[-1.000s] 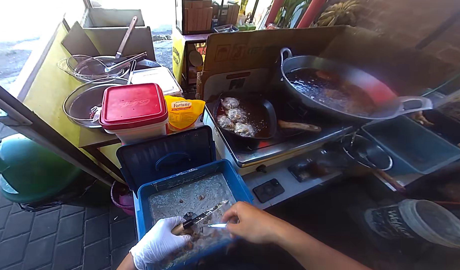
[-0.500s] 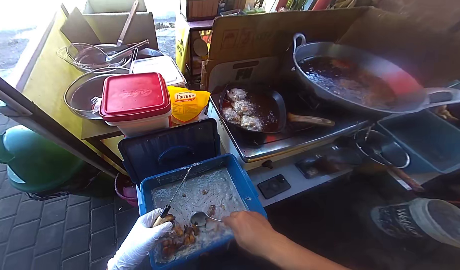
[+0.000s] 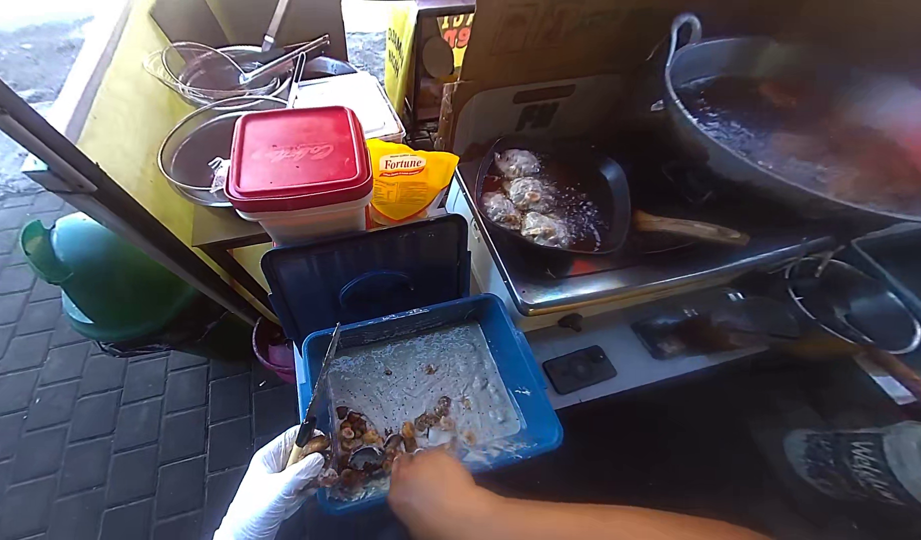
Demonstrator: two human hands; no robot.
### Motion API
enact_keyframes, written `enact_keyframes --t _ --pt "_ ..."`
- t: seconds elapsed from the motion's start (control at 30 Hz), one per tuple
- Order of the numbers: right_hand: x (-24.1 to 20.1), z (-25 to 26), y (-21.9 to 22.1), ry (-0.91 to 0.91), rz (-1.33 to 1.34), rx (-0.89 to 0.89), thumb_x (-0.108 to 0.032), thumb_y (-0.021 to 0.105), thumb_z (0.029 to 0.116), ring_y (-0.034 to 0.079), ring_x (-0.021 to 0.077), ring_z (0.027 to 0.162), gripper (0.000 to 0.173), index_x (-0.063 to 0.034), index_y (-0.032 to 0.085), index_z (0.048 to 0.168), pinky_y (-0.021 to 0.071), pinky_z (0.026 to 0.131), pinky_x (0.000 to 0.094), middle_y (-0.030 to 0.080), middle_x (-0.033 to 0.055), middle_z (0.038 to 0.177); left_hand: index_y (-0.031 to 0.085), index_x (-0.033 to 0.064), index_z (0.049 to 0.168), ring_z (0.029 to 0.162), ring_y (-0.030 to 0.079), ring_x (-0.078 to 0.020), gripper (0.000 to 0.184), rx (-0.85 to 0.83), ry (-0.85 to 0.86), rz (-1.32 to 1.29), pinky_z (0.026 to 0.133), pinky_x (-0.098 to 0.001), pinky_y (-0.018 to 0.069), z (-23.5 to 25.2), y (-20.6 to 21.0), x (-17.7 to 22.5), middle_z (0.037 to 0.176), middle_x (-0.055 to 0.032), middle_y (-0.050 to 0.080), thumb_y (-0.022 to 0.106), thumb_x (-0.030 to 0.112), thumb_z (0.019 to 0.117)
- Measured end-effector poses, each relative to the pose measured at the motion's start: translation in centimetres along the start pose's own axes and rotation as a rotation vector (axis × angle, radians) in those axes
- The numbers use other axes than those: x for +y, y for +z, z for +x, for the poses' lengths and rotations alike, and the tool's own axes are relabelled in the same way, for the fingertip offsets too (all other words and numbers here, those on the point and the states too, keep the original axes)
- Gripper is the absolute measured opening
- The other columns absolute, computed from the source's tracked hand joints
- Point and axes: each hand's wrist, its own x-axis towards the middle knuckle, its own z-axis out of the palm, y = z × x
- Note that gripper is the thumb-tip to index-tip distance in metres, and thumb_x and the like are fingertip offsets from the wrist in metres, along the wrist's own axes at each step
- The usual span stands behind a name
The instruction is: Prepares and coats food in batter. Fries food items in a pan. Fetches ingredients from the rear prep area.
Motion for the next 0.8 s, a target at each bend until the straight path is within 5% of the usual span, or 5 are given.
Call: enact_keyframes --t 0.1,0.23,0.6,0.8 --pt "0.9 -0.4 -1.7 -0.027 0.083 0.004 -0.002 0.055 0.0975 0.067 0.0475 0.100 0.015 0.0037 0.067 0.105 0.0544 0.077 0.0651 0.067 0.0272 0.110 0.067 0.0061 0.104 0.051 0.054 -0.0039 0.040 -0.014 0.009 -0.014 0.042 -0.0172 0.0401 -0.6 -0.6 -0.2 0.074 -0.0023 0.067 0.086 0.027 0.0749" --pt "3.1 -0.2 -3.3 -0.024 0.167 0.123 -0.010 0.058 0.0952 0.069 0.0436 0.098 0.015 -0.0049 0.068 0.105 0.0543 0.074 0.0666 0.069 0.0208 0.103 0.067 0.0052 0.104 0.051 0.053 -0.0044 0.042 0.004 0.030 -0.036 0.042 -0.0178 0.0408 -1.0 -1.3 -0.6 0.074 -0.0031 0.066 0.086 0.028 0.0742" --pt "0.7 1.2 -0.2 0.002 -0.106 0.085 -0.001 0.049 0.1004 0.066 0.0485 0.104 0.025 0.0105 0.059 0.120 0.0556 0.077 0.0608 0.064 0.0305 0.116 0.067 0.0068 0.101 0.047 0.051 -0.0027 0.043 0.047 0.022 -0.058 0.039 -0.0161 0.0379 -1.1 -1.9 -0.8 0.072 -0.0029 0.065 0.087 0.031 0.0718" --pt "1.3 1.1 -0.8 -0.139 -0.140 0.013 -0.005 0.054 0.0992 0.068 0.0468 0.094 0.015 0.0060 0.064 0.102 0.0546 0.073 0.0624 0.067 0.0271 0.104 0.066 0.0067 0.102 0.049 0.051 -0.0031 0.039 0.029 0.020 -0.032 0.040 -0.0164 0.0380 -1.2 -2.0 -0.7 0.073 -0.0019 0.065 0.084 0.029 0.0755"
